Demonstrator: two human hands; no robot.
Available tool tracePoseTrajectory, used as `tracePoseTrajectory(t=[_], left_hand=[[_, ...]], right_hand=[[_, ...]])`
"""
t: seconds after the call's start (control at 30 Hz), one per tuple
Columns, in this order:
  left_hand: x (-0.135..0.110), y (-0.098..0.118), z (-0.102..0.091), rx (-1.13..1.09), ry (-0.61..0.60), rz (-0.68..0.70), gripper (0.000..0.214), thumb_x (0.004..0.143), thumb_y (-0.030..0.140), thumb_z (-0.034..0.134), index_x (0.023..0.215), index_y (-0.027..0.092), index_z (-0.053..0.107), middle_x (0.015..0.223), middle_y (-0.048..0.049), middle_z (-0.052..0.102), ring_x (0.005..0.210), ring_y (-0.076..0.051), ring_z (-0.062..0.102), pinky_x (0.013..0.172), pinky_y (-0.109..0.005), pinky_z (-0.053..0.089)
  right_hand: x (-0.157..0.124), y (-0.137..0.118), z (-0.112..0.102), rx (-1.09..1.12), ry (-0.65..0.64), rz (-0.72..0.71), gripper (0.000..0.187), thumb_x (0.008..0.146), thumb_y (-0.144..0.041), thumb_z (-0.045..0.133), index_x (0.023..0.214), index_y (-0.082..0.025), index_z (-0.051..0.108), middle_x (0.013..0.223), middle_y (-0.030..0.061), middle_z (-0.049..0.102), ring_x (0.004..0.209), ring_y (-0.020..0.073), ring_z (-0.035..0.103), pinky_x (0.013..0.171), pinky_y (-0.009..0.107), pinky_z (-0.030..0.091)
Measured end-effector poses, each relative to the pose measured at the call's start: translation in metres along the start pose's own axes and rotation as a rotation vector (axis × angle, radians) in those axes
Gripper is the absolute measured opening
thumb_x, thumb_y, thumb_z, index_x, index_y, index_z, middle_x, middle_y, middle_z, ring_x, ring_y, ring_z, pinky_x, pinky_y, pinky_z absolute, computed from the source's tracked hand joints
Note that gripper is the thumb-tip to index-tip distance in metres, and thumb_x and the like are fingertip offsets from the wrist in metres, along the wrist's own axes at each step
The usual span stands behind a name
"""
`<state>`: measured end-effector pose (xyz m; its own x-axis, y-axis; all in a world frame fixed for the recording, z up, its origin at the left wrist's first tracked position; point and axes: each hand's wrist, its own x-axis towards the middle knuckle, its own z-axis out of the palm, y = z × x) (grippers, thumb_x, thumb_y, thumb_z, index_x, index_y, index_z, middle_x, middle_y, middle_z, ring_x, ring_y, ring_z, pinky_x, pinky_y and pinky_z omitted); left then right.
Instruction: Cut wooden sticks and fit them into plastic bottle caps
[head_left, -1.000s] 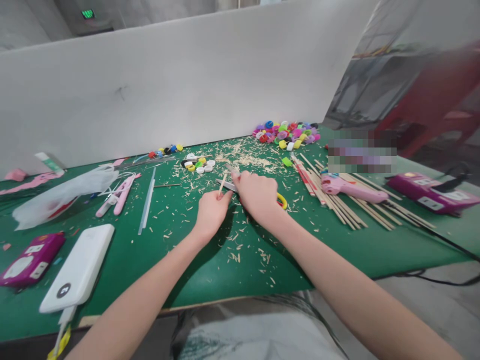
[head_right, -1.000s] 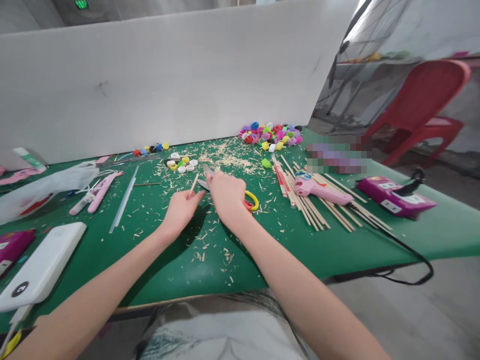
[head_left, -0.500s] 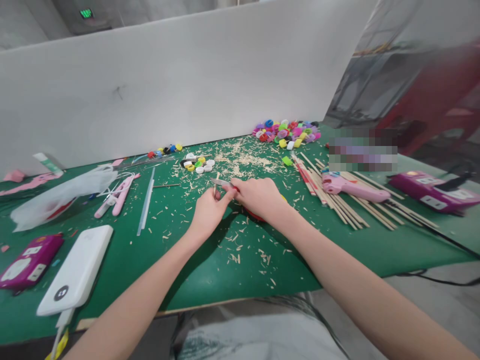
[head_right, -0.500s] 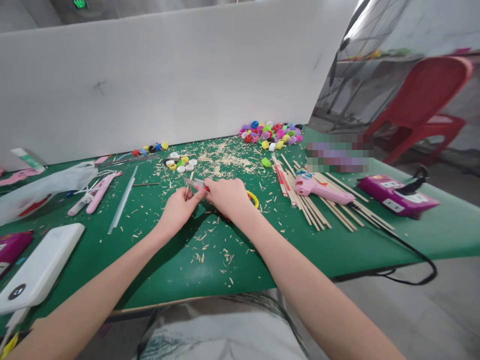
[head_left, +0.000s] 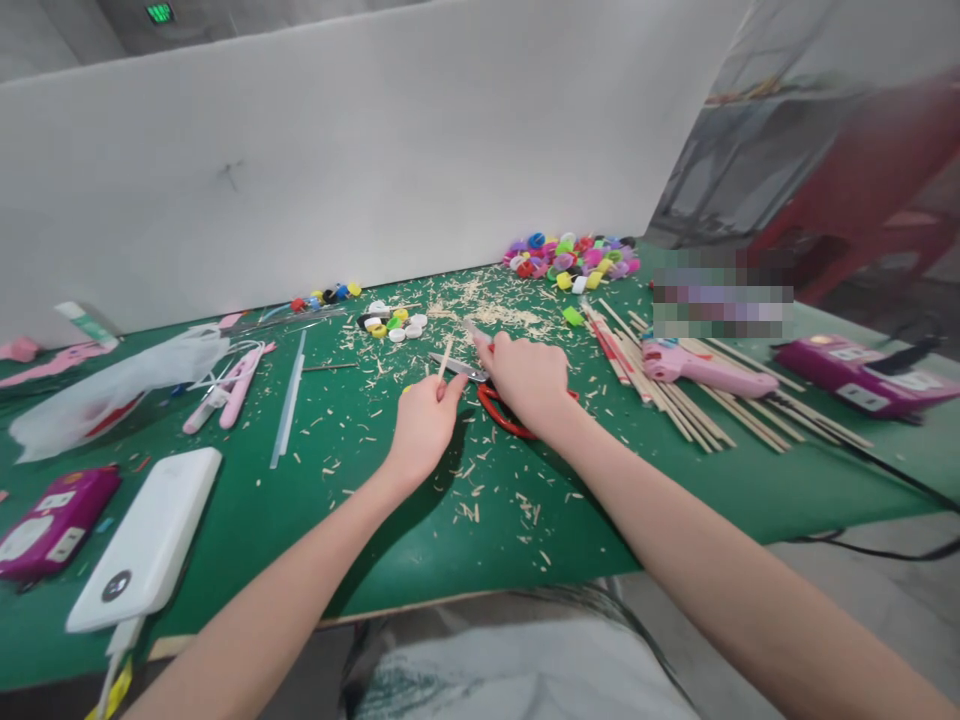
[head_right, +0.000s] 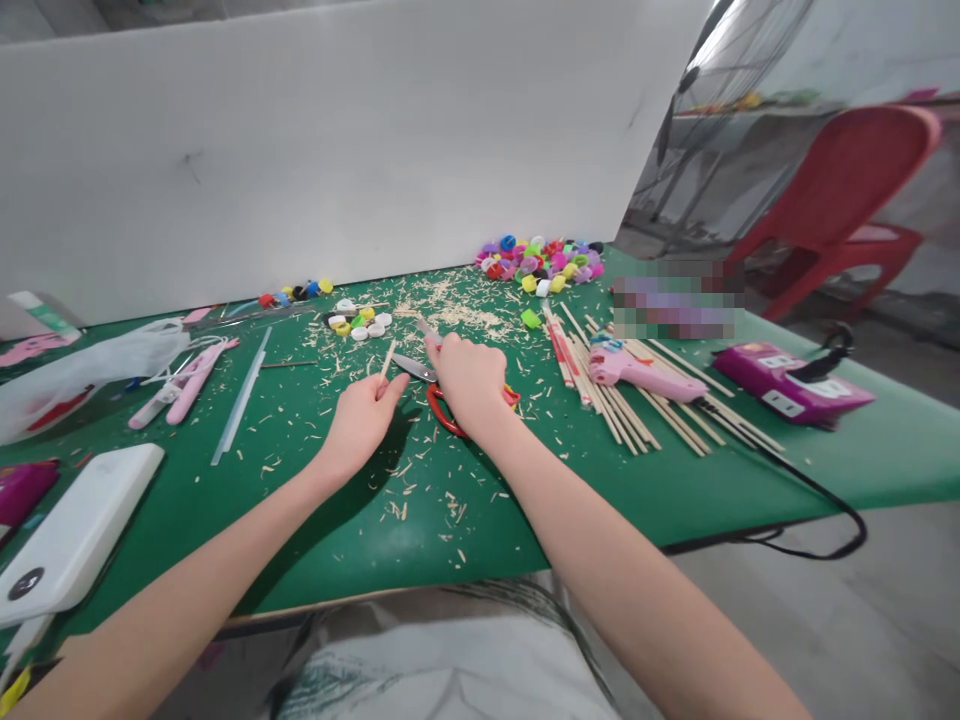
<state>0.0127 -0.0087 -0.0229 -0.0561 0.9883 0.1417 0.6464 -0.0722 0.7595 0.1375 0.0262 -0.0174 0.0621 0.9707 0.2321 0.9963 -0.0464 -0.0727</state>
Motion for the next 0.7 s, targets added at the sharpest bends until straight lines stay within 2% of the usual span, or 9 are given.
tracePoseTrajectory(t=[0.1,0.2,0.27,0.37,0.43,0.53,0.7], left_hand=[[0.001,-0.001,-0.003,-0.071,-0.007,-0.076,0.043,0.086,0.048,0.048,0.058,0.020,0.034,0.052,0.0051,0.038,0.051,-0.010,0.033,0.054,-0.025,0.024],[0.003,-0.003,-0.006,-0.140,-0.041,-0.145,0.043,0.085,0.057,0.044,0.064,0.020,0.037,0.057,0.0035,0.044,0.052,-0.010,0.038,0.053,-0.025,0.028],[0.003,-0.004,-0.006,-0.158,-0.055,-0.143,0.043,0.084,0.059,0.045,0.066,0.020,0.039,0.061,0.0020,0.047,0.053,-0.010,0.040,0.053,-0.025,0.029],[0.004,-0.005,-0.006,-0.147,-0.051,-0.064,0.039,0.082,0.055,0.051,0.069,0.019,0.046,0.066,0.0000,0.053,0.057,-0.011,0.043,0.055,-0.025,0.030],[0.005,-0.005,-0.006,-0.111,-0.035,-0.021,0.035,0.080,0.051,0.056,0.069,0.019,0.047,0.066,0.0002,0.053,0.058,-0.011,0.043,0.055,-0.025,0.029],[0.007,-0.006,-0.008,-0.040,-0.036,-0.015,0.040,0.079,0.048,0.059,0.059,0.020,0.040,0.056,0.0030,0.047,0.053,-0.011,0.038,0.053,-0.026,0.023],[0.011,-0.006,-0.008,-0.009,0.002,-0.016,0.050,0.085,0.046,0.052,0.049,0.020,0.031,0.044,0.0045,0.036,0.046,-0.010,0.029,0.051,-0.027,0.017]], right_hand=[[-0.001,0.011,-0.003,0.021,0.008,-0.057,0.055,0.097,-0.048,0.019,0.104,-0.016,0.063,0.080,0.0128,0.069,0.070,0.0214,0.065,0.057,0.026,0.033],[-0.004,0.013,-0.004,0.042,-0.023,-0.246,0.052,0.096,-0.051,0.019,0.107,-0.021,0.061,0.080,0.0081,0.070,0.069,0.0188,0.063,0.056,0.025,0.028],[-0.006,0.012,-0.004,0.024,-0.042,-0.353,0.051,0.097,-0.051,0.020,0.107,-0.022,0.060,0.082,0.0074,0.071,0.071,0.0183,0.063,0.055,0.025,0.026],[-0.006,0.009,-0.004,-0.013,-0.069,-0.426,0.047,0.097,-0.049,0.021,0.108,-0.023,0.059,0.083,0.0079,0.071,0.073,0.0187,0.064,0.056,0.025,0.025],[-0.008,0.005,-0.005,-0.040,-0.083,-0.423,0.047,0.098,-0.047,0.020,0.109,-0.023,0.059,0.084,0.0090,0.072,0.074,0.0197,0.065,0.056,0.025,0.026],[-0.012,-0.005,-0.008,-0.065,-0.092,-0.341,0.047,0.099,-0.045,0.019,0.110,-0.021,0.058,0.084,0.0115,0.072,0.076,0.0223,0.067,0.057,0.026,0.029],[-0.020,-0.025,-0.009,0.006,-0.083,-0.179,0.046,0.099,-0.040,0.021,0.105,-0.014,0.059,0.084,0.0165,0.071,0.077,0.0250,0.069,0.056,0.027,0.034]])
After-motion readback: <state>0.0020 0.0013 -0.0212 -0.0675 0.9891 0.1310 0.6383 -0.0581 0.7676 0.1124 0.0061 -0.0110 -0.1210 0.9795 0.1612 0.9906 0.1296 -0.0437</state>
